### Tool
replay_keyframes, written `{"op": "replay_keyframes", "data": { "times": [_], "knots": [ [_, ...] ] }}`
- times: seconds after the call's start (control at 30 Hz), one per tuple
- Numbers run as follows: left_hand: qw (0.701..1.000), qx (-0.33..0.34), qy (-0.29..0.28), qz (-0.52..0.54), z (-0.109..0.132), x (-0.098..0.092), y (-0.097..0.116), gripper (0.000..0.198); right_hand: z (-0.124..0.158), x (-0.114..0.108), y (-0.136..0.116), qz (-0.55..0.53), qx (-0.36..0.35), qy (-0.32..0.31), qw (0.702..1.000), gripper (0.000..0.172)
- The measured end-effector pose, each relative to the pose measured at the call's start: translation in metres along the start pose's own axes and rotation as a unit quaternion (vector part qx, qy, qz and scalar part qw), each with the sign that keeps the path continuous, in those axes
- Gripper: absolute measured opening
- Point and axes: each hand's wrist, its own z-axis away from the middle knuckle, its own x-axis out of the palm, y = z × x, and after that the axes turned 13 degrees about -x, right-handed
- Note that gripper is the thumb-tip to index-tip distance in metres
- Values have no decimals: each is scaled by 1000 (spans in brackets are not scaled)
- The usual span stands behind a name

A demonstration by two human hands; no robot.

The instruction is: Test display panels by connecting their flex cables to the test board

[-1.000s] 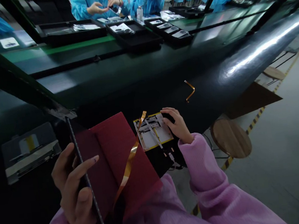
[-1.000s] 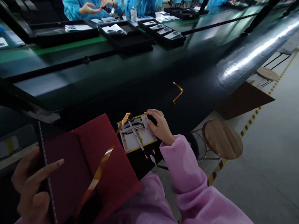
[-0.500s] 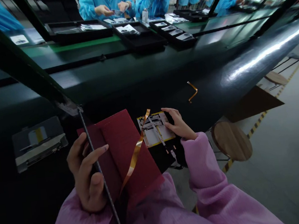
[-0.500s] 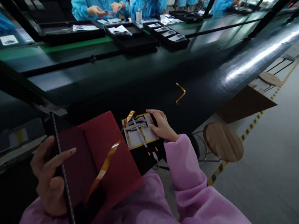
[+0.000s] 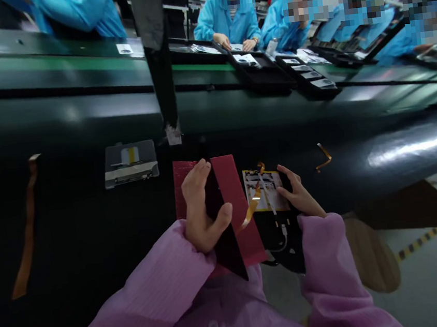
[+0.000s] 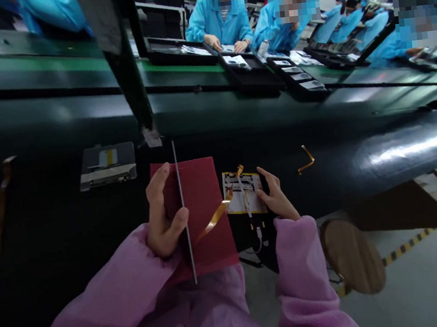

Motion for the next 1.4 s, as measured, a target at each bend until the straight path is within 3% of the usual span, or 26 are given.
{"op": "replay_keyframes", "data": {
  "times": [0.1, 0.2, 0.37, 0.67, 1.4],
  "knots": [
    [996, -70, 29, 42, 3, 6, 0, 102, 0, 0, 2, 6, 1, 5, 1000, 73],
    [990, -120, 27, 69, 6, 9, 3, 112, -1, 0, 4, 12, -8, 14, 1000, 72],
    [981, -166, 3, 101, 8, 9, 8, 110, -1, 0, 6, 15, -19, 12, 1000, 71],
    [976, -181, -4, 119, 7, 6, 11, 106, -1, 0, 7, 9, -20, 11, 1000, 71],
    [978, -161, -6, 135, 6, 6, 8, 100, 2, 0, 4, 1, -15, 20, 1000, 71]
  ]
}}
